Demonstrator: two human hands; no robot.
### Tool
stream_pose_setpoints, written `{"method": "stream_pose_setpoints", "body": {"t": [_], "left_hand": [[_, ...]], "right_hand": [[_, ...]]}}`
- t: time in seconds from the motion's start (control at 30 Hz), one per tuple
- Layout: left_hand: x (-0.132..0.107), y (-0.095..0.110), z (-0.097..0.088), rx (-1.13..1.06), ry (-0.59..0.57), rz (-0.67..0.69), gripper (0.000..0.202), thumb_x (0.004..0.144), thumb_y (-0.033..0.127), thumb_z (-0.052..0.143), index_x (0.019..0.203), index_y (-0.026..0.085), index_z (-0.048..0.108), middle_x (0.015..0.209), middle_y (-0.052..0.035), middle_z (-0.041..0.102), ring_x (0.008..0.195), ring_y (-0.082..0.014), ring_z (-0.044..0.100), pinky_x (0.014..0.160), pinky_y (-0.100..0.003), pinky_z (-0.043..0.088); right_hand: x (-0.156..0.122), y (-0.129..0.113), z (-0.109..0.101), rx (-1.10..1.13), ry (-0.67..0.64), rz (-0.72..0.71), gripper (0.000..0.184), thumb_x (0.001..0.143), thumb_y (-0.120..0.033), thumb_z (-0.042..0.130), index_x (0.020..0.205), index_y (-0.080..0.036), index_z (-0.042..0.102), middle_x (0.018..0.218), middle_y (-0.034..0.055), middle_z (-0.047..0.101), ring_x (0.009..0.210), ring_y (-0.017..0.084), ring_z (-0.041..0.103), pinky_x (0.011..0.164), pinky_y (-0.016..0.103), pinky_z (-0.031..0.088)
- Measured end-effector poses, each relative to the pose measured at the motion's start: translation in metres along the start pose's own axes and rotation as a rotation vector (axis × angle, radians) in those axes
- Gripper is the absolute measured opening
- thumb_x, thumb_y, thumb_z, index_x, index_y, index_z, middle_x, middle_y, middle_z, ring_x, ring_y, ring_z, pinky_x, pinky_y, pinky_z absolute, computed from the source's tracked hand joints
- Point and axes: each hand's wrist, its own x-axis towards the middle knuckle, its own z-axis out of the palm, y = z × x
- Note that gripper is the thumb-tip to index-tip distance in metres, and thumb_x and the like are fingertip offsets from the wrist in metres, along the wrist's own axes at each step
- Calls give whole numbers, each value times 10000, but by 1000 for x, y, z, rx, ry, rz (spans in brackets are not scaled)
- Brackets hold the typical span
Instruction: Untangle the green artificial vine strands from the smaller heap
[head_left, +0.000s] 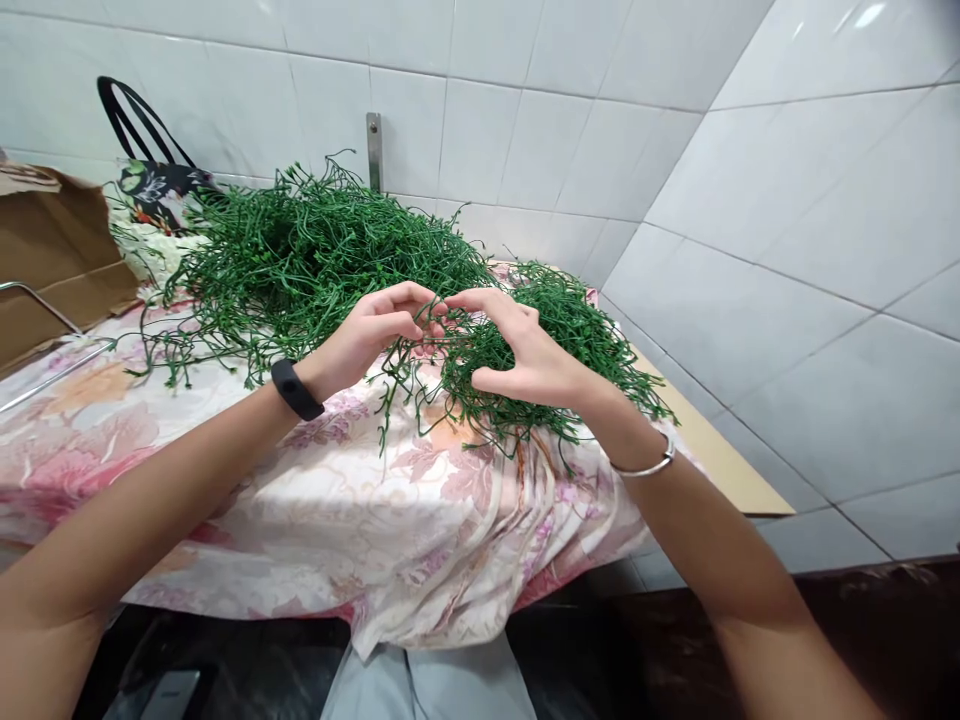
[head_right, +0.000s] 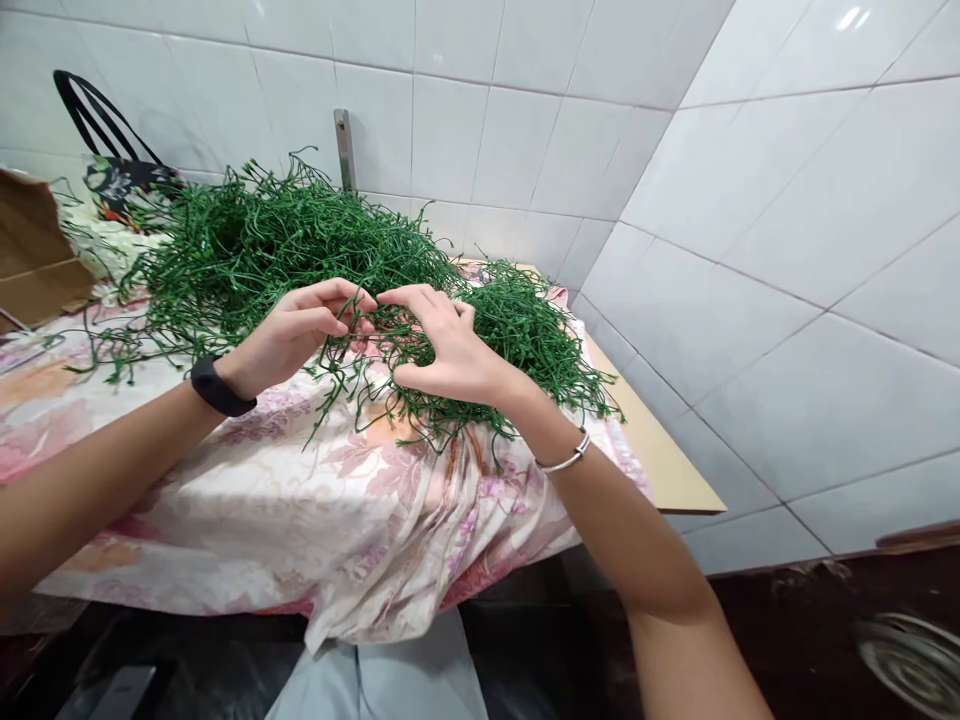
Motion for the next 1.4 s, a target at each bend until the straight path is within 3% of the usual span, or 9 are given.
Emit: {"method": "stream_pose_setpoints", "body": {"t": [0.17, 0.27, 0.37, 0.47, 0.57, 0.77, 1.0, 1.2, 1.4], "left_hand": [[-3, -1, 0, 62, -111, 2, 294, 601, 35, 538, 871, 150, 562, 817, -2, 612, 745, -96, 588, 670, -218, 464], [-6, -1, 3, 110, -173, 0, 260, 629, 47, 568, 869, 147, 562, 836, -9, 600, 774, -97, 578, 673, -213, 465], [-7, -2, 4, 144, -197, -9, 211, 658, 74, 582, 856, 146, 559, 873, -16, 583, 774, -94, 563, 663, -211, 464], [-7, -2, 5, 175, -193, -11, 186, 690, 133, 600, 868, 149, 549, 921, -25, 580, 799, -100, 556, 685, -229, 467], [-6, -4, 5, 203, -201, 17, 209, 713, 190, 603, 908, 159, 534, 971, -34, 576, 832, -110, 554, 695, -241, 468], [-5, -8, 6, 368, -200, 63, 215, 766, 286, 556, 928, 148, 520, 870, -17, 540, 735, -84, 512, 659, -219, 443], [-10, -1, 9, 813, -190, 231, 170, 810, 305, 470, 830, 145, 525, 690, 19, 474, 620, -78, 395, 559, -202, 310], [-10, -5, 12, 1034, -185, 304, 155, 792, 213, 432, 660, 160, 370, 603, 42, 366, 552, -71, 316, 523, -207, 239], [-13, -12, 16, 1263, -143, 267, 137, 822, 263, 388, 723, 169, 371, 626, 31, 396, 544, -83, 334, 527, -225, 232]], "right_hand": [[4, 1, 8, 107, 188, 15, 216, 820, -278, 399, 911, -186, 572, 967, 33, 609, 944, 160, 519, 897, 336, 292], [4, 2, 12, 22, 187, 45, 270, 780, -404, 514, 938, -192, 573, 990, 28, 612, 961, 169, 515, 890, 337, 272], [3, 1, 13, -50, 177, 28, 349, 738, -434, 573, 1009, -216, 550, 1094, 31, 580, 1049, 181, 474, 907, 338, 228], [3, 3, 11, -95, 119, 15, 275, 753, -454, 547, 893, -221, 590, 1111, 23, 564, 1076, 184, 449, 902, 336, 199], [2, 7, 10, -89, 67, 2, 244, 786, -434, 511, 867, -216, 584, 1109, 23, 554, 1068, 173, 450, 894, 330, 185], [2, 10, 12, -82, 7, 1, 165, 812, -328, 480, 795, -174, 539, 842, -5, 604, 844, 122, 521, 899, 324, 183], [3, 8, 12, -17, 1, -21, 163, 801, -256, 464, 697, -156, 540, 659, -20, 567, 643, 89, 482, 760, 257, 292], [3, 4, 20, -138, -55, -92, 188, 842, -228, 367, 681, -164, 439, 655, -17, 482, 622, 89, 404, 736, 264, 277], [2, 7, 25, -250, -52, -155, 216, 856, -224, 341, 653, -169, 390, 645, -14, 454, 606, 93, 379, 714, 264, 272]]}}
